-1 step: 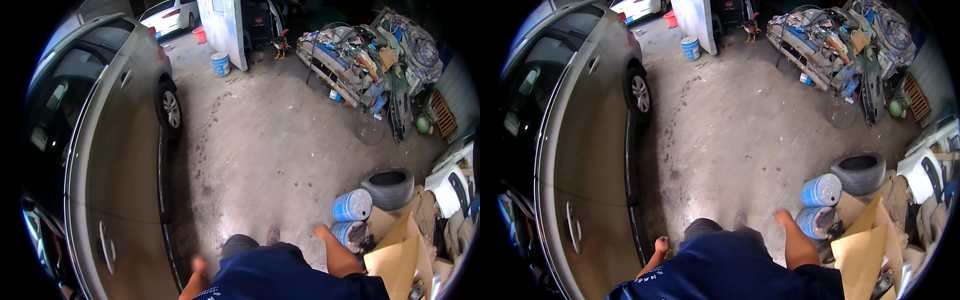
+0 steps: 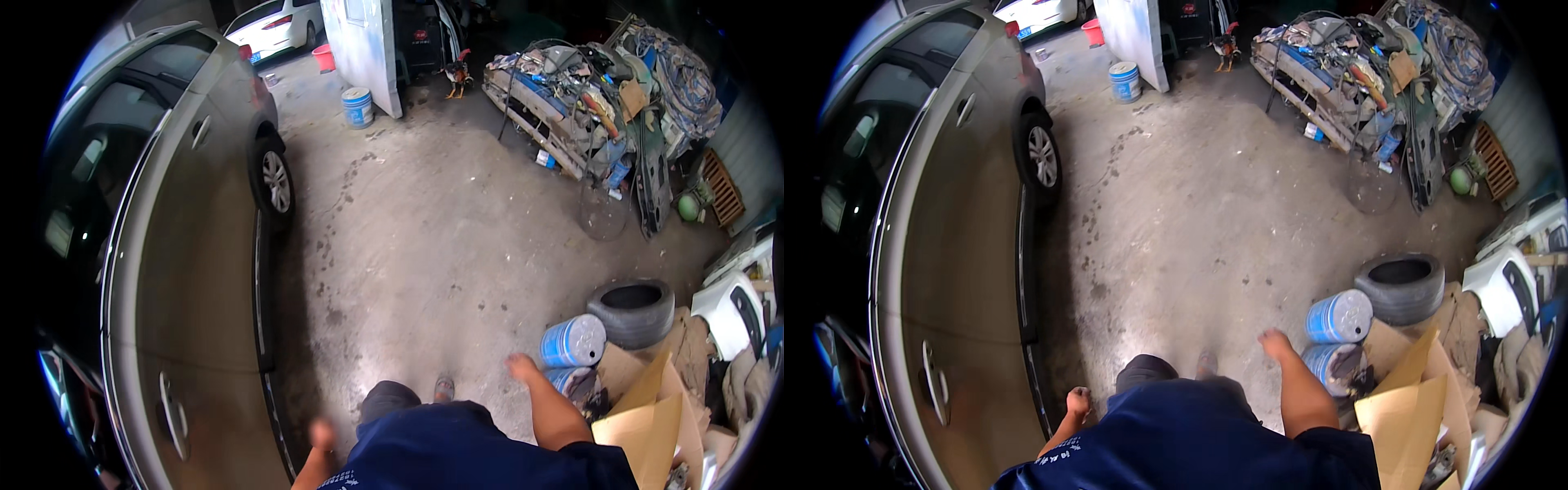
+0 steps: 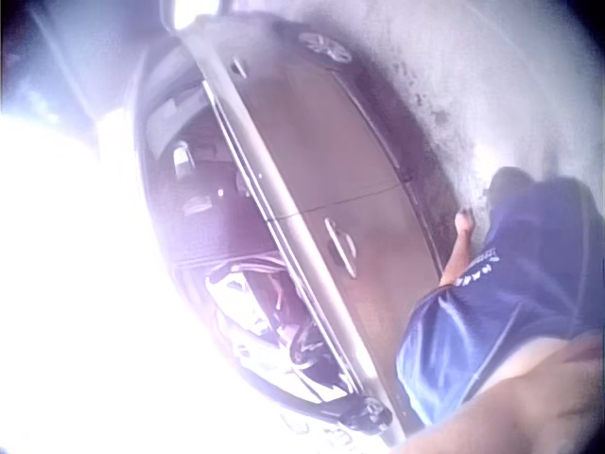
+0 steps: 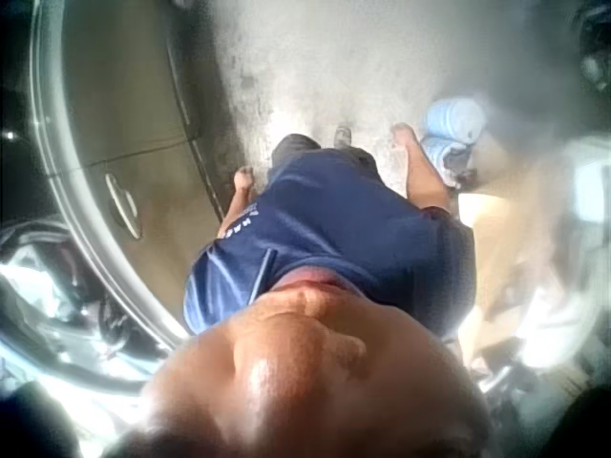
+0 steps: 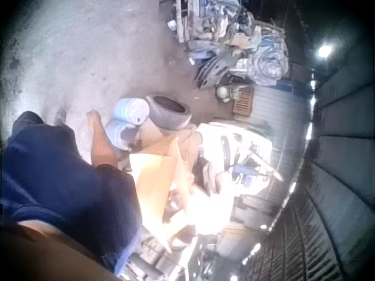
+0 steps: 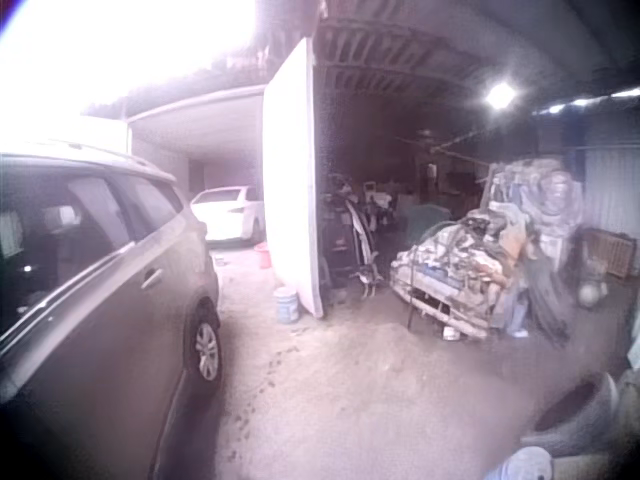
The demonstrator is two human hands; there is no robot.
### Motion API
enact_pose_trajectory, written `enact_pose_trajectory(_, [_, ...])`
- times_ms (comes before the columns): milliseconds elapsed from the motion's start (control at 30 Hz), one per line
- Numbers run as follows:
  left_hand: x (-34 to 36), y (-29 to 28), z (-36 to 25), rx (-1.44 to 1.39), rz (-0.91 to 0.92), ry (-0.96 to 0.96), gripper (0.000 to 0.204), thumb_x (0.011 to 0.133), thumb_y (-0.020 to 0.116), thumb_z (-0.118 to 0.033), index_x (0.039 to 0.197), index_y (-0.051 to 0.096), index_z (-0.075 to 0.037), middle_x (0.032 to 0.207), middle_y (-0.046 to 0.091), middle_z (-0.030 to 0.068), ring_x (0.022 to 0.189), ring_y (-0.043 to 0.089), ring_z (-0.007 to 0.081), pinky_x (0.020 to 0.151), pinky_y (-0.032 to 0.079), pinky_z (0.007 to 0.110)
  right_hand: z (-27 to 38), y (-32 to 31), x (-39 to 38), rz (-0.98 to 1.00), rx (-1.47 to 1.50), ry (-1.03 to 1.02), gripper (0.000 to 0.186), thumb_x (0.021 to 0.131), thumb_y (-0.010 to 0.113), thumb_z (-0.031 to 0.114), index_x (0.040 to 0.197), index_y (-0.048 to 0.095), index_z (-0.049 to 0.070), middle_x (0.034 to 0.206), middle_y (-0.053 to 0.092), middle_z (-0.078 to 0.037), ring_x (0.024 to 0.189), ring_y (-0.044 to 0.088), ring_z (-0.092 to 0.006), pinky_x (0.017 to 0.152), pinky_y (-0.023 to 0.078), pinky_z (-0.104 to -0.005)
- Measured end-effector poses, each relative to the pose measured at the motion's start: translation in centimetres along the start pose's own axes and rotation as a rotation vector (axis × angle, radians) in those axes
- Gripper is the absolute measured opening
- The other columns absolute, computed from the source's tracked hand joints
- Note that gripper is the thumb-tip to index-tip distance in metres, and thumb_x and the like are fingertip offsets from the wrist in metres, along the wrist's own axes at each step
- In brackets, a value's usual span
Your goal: The person retrieves a sanding block and a purple cloth, then walks to a silver sedan. They use the sanding block to sand the rear quarter panel where white filler is visible, wiping the area with the cloth. The person continues sanding the panel and door area, focusing on smoothing the filler spots.
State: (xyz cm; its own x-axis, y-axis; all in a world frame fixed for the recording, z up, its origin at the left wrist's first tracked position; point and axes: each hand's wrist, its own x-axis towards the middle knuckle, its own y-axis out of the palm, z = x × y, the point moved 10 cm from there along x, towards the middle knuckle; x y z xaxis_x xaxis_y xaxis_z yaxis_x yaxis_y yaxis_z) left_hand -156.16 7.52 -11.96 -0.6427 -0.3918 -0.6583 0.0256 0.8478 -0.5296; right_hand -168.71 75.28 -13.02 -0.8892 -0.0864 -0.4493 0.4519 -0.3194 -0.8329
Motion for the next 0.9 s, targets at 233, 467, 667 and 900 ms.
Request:
enact_pose_trajectory(233, [15.2,-1.3,-15.9,0.422,-0.038,0.325,0.019,0.076,0.061,-0.020,0.081,0.067,-0.003,0.085,0.069,0.0130,0.082,0.066,0.0344,0.073,0.053,0.040,8.2,-20.1,21.7,-0.209,0.576,0.285,0.050,0.086,0.064,0.032,0.123,0.058,-0.001,0.116,0.065,-0.020,0.104,0.064,-0.0295,0.088,0.050,-0.0373])
enact_pose_trajectory(467, [29.6,-9.7,-33.5,0.327,-0.098,0.403,0.020,0.081,0.067,-0.021,0.076,0.064,-0.002,0.066,0.063,0.0095,0.064,0.061,0.0212,0.062,0.048,0.036,11.6,-8.5,28.9,0.507,-0.104,0.064,0.047,0.084,0.049,0.007,0.130,0.059,0.015,0.100,0.066,-0.016,0.088,0.065,-0.0236,0.069,0.054,-0.0391])
enact_pose_trajectory(667, [48.2,-14.7,-47.1,-0.111,0.037,-0.023,0.020,0.085,0.058,-0.013,0.065,0.058,-0.009,0.054,0.048,0.0024,0.048,0.046,0.0184,0.046,0.036,0.037,10.3,-6.1,33.5,0.646,0.579,0.617,0.056,0.085,0.041,0.000,0.136,0.054,0.021,0.094,0.065,-0.008,0.073,0.064,-0.0185,0.051,0.051,-0.0377])
enact_pose_trajectory(900, [63.8,-10.9,-72.0,0.072,-0.007,0.915,0.025,0.085,0.057,-0.013,0.060,0.055,-0.013,0.053,0.043,0.0006,0.047,0.044,0.0183,0.044,0.035,0.035,10.4,-15.8,60.2,0.535,0.897,0.801,0.044,0.086,0.049,0.006,0.128,0.059,0.015,0.084,0.064,-0.006,0.085,0.063,-0.0156,0.056,0.052,-0.0436])
